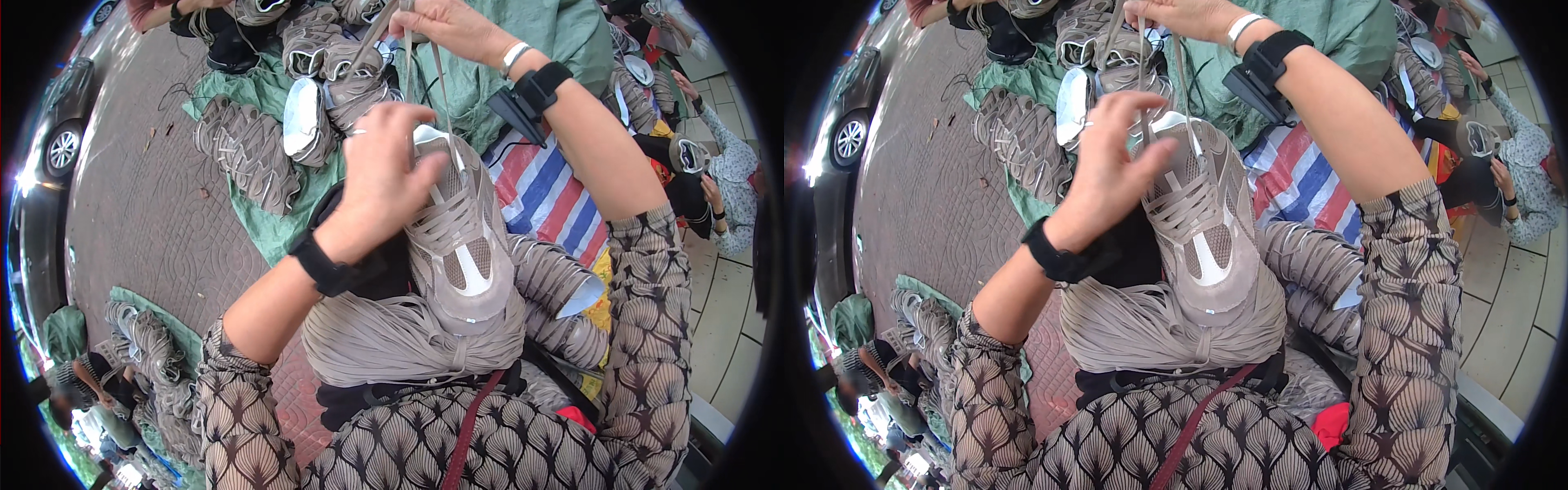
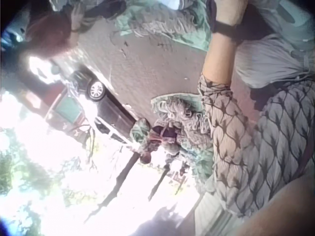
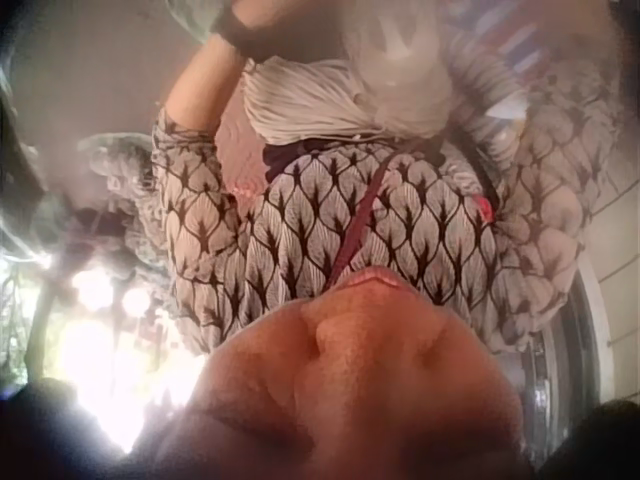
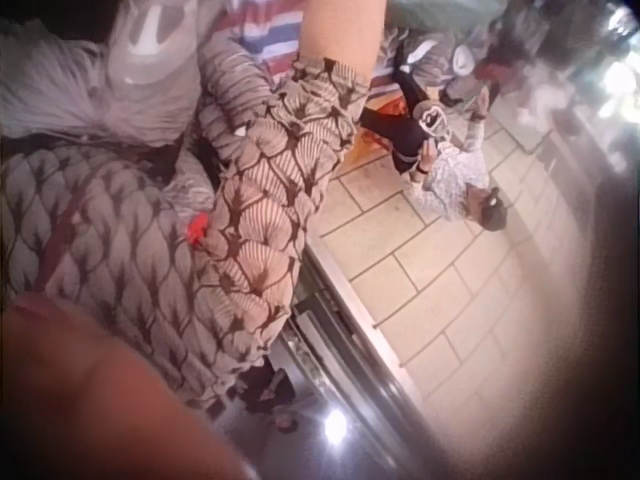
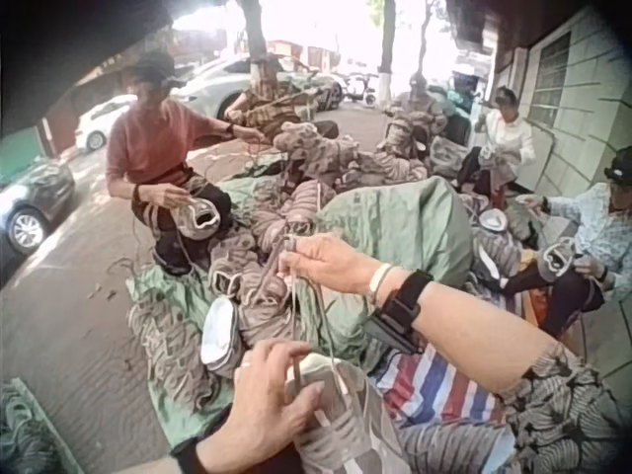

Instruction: The person sits on a sidewalk and laces a beige Reebok sneaker. They thread the laces through the eyelets, pull them tight, and tie a knot. The person repeats this process on multiple shoes, handling them one at a time.

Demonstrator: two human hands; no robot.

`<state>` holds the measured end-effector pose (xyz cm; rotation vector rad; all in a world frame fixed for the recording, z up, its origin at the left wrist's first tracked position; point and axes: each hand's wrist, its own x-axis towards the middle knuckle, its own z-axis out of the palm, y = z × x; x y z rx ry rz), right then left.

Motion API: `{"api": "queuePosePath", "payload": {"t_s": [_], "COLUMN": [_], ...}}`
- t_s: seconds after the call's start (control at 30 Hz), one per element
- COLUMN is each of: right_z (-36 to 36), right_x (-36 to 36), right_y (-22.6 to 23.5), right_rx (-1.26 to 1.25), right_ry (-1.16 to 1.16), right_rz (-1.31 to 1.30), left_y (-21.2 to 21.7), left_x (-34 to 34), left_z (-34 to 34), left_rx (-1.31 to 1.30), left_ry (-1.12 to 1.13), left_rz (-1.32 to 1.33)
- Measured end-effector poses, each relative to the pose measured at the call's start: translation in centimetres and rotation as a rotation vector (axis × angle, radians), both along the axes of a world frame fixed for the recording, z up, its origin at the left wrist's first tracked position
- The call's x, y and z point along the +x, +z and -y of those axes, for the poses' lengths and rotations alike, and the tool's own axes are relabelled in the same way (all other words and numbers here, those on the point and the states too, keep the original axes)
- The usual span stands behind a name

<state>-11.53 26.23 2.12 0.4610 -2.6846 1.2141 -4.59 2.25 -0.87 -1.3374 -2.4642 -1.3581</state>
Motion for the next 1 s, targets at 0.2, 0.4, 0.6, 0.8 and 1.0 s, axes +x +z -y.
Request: {"api": "queuePosePath", "payload": {"t_s": [0.2,0.4,0.6,0.8,1.0], "right_z": [0.2,-0.1,-0.8,-2.6,2.2], "right_x": [-0.9,-1.7,0.2,6.5,10.3], "right_y": [-0.3,-0.5,0.8,2.2,4.4], "right_rx": [-0.31,-0.625,-0.8,0.018,-0.405], "right_ry": [-0.149,-0.409,-0.364,-0.412,-0.053], "right_rz": [0.234,0.186,0.393,0.679,0.206], "left_y": [-1.6,-1.7,-1.8,4.6,12.5], "left_x": [-2.2,-1.9,-0.8,-3.3,-6.2], "left_z": [3.1,3.3,2.2,0.9,0.4], "left_rx": [-0.148,-0.279,-0.176,0.322,-0.206], "left_ry": [-0.195,-0.245,-0.219,-0.394,-0.494], "left_rz": [0.859,0.504,0.341,1.14,0.808]}}
